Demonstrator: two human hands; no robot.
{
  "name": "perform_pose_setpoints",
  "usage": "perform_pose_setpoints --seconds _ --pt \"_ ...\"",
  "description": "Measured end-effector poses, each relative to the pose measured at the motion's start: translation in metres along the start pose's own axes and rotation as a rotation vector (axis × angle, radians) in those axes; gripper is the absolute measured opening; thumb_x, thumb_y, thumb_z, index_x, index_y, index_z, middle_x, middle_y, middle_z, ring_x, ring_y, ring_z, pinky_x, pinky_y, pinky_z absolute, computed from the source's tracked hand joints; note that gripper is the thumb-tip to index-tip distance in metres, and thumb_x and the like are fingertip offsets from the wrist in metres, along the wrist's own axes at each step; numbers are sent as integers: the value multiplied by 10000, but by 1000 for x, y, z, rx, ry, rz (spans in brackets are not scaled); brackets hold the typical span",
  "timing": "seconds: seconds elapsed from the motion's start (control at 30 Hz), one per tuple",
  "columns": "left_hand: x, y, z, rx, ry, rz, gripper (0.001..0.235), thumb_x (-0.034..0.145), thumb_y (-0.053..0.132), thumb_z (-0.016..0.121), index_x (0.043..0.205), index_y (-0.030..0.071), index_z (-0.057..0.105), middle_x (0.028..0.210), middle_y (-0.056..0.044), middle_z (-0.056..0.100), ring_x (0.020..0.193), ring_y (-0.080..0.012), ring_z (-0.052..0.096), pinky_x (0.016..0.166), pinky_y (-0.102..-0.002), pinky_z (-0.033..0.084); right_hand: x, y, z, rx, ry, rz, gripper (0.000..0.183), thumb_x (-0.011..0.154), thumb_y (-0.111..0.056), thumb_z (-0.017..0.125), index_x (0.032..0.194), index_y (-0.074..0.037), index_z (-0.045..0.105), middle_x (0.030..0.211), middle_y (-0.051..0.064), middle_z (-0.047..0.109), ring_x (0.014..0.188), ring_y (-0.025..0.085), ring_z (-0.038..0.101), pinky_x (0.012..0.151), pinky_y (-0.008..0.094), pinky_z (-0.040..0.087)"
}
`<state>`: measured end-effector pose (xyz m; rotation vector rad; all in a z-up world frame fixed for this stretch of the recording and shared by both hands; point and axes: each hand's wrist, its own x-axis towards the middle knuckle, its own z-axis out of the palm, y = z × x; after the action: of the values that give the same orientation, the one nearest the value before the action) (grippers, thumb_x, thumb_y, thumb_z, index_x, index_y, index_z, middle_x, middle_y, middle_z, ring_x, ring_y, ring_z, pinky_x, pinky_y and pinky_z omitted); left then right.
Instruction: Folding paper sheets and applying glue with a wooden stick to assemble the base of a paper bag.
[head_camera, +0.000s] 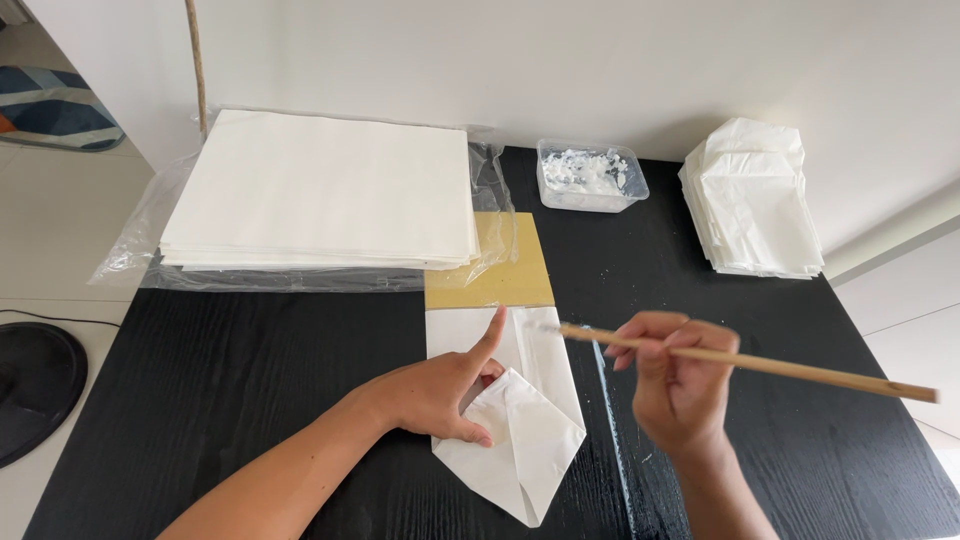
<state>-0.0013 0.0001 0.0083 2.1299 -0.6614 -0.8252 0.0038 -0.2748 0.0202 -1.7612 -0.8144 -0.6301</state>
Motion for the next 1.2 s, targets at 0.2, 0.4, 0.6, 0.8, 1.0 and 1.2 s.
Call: perform_pose_setpoints --seconds 0.2,0.4,0.6,0.8,1.0,1.2 --pt "2 -1 0 -41 -7 19 1410 793 320 810 1546 228 -379 1407 -84 625 1159 -246 640 1025 -319 472 58 50 -21 -83 128 33 121 1129 -28 383 1185 9 282 1106 303 554 845 328 695 673 346 620" --pt "4 1 -6 -71 -57 -46 1354 795 342 788 1582 259 -310 1474 -48 608 1289 -232 573 1081 -318 405 108 137 -18 -182 362 233 98 1089 -60 605 1126 15 555 1096 178 705 948 209 746 738 272 670" --pt "8 -4 -7 -52 -79 -43 1322 797 383 768 1593 234 -276 1473 -21 625 1381 -228 480 1103 -324 358 124 164 15 -151 371 488 114 1032 -161 687 1007 -78 613 864 59 753 780 133 761 691 236 658" --pt "6 4 -11 -28 -111 -75 1252 832 377 727 1601 235 -252 1494 84 610 1347 -210 439 1101 -346 342 122 187 32 -77 346 565 134 985 -153 729 961 -75 624 907 76 768 775 132 755 690 230 672" --pt "7 -3 -4 -38 -74 -80 1279 802 398 766 1617 295 -214 1511 -55 567 1381 -214 453 1098 -347 376 107 198 20 -135 255 740 278 933 -256 817 932 -122 573 789 16 669 564 103 640 537 227 538" --pt "2 7 -4 54 -42 -61 1271 832 336 790 1657 249 -173 1127 -44 552 989 -212 544 870 -329 449 99 163 11 -49 158 1102 416 849 -250 856 1069 -60 558 857 81 617 640 150 602 541 271 526"
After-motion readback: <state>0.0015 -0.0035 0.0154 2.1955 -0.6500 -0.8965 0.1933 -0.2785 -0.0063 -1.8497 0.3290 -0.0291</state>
